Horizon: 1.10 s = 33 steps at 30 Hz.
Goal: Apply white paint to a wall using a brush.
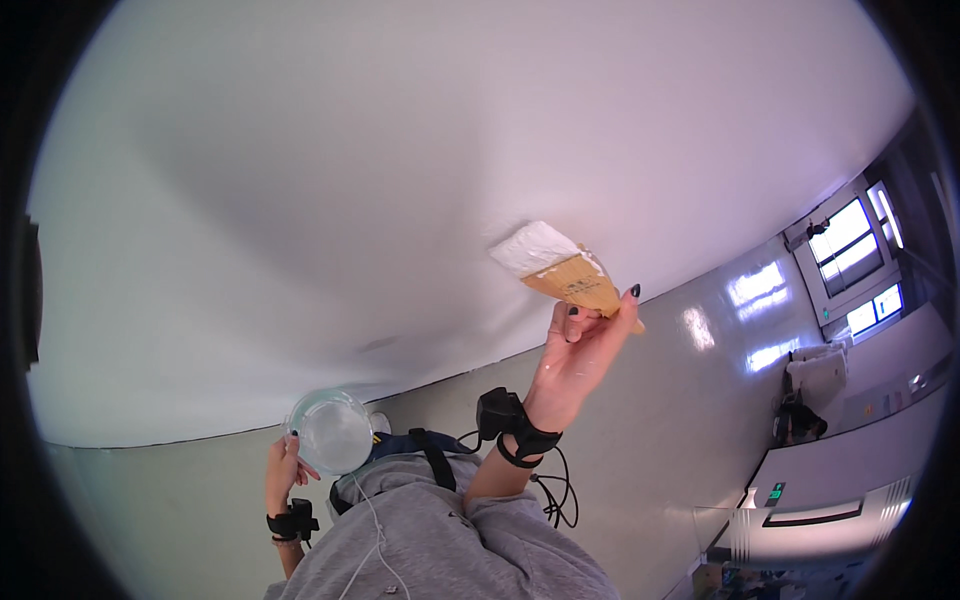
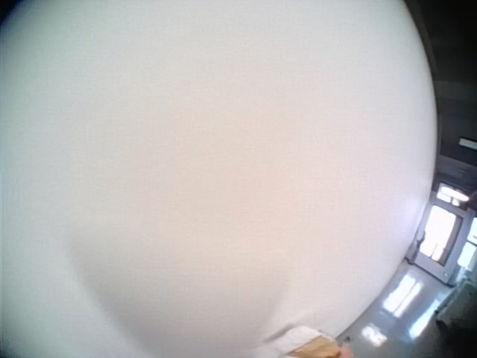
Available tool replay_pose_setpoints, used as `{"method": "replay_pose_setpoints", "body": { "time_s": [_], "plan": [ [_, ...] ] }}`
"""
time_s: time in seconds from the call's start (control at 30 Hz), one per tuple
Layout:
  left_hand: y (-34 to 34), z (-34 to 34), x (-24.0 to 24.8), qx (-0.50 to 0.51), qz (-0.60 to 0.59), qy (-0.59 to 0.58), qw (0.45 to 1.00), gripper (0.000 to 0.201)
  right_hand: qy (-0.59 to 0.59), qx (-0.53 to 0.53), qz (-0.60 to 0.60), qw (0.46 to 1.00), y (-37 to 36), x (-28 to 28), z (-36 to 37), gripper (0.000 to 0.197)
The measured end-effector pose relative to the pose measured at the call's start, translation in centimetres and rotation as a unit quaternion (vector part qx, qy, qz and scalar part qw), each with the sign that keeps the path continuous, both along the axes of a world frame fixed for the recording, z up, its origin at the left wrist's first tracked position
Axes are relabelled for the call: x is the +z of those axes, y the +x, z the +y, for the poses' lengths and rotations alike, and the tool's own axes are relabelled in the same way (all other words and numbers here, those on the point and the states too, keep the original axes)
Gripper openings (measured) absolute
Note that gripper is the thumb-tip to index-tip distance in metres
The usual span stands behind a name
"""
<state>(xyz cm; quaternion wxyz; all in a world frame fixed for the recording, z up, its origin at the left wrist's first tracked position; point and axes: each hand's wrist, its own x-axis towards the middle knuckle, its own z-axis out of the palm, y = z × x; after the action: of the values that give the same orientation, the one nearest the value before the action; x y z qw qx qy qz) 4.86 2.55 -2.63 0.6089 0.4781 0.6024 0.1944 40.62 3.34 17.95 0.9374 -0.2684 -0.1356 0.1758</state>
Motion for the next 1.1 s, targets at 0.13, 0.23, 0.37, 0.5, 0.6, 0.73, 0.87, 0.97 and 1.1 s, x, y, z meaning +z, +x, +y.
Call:
{"method": "replay_pose_setpoints", "body": {
  "time_s": [0.13,0.23,0.37,0.5,0.6,0.73,0.87,0.97,1.1],
  "plan": [
    [0.1,0.0,0.4,0.000,0.001,0.002,1.000,0.041,0.010,0.059,-0.012,0.998,-0.2,0.5,0.5,0.024],
    [0.0,0.0,0.2,-0.001,0.003,0.003,1.000,0.042,0.008,0.067,-0.014,0.998,-0.4,0.8,0.7,0.024],
    [0.0,-0.1,0.0,0.001,-0.011,0.002,1.000,0.043,0.018,0.071,-0.027,0.997,-0.4,0.7,0.8,0.024],
    [0.0,-0.1,0.0,0.003,-0.009,-0.004,1.000,0.041,0.013,0.054,-0.003,0.998,-0.2,0.8,0.8,0.027],
    [0.0,-0.1,0.1,0.001,-0.003,-0.008,1.000,0.038,-0.001,0.043,-0.007,0.999,0.1,0.7,0.5,0.026],
    [0.2,-0.1,0.6,0.003,0.004,-0.016,1.000,0.035,-0.009,0.036,-0.005,0.999,0.6,0.4,0.2,0.024],
    [-0.3,0.0,-0.3,-0.001,-0.006,-0.028,1.000,0.042,0.005,0.007,0.012,1.000,0.9,0.0,0.0,0.022],
    [-0.1,0.1,0.0,0.000,0.010,-0.017,1.000,0.035,0.007,-0.002,0.024,1.000,0.9,-0.1,-0.1,0.021],
    [-0.5,0.3,-0.3,-0.010,0.004,-0.034,0.999,0.041,0.019,0.014,0.022,0.999,0.6,-0.3,-0.2,0.020]
  ]
}}
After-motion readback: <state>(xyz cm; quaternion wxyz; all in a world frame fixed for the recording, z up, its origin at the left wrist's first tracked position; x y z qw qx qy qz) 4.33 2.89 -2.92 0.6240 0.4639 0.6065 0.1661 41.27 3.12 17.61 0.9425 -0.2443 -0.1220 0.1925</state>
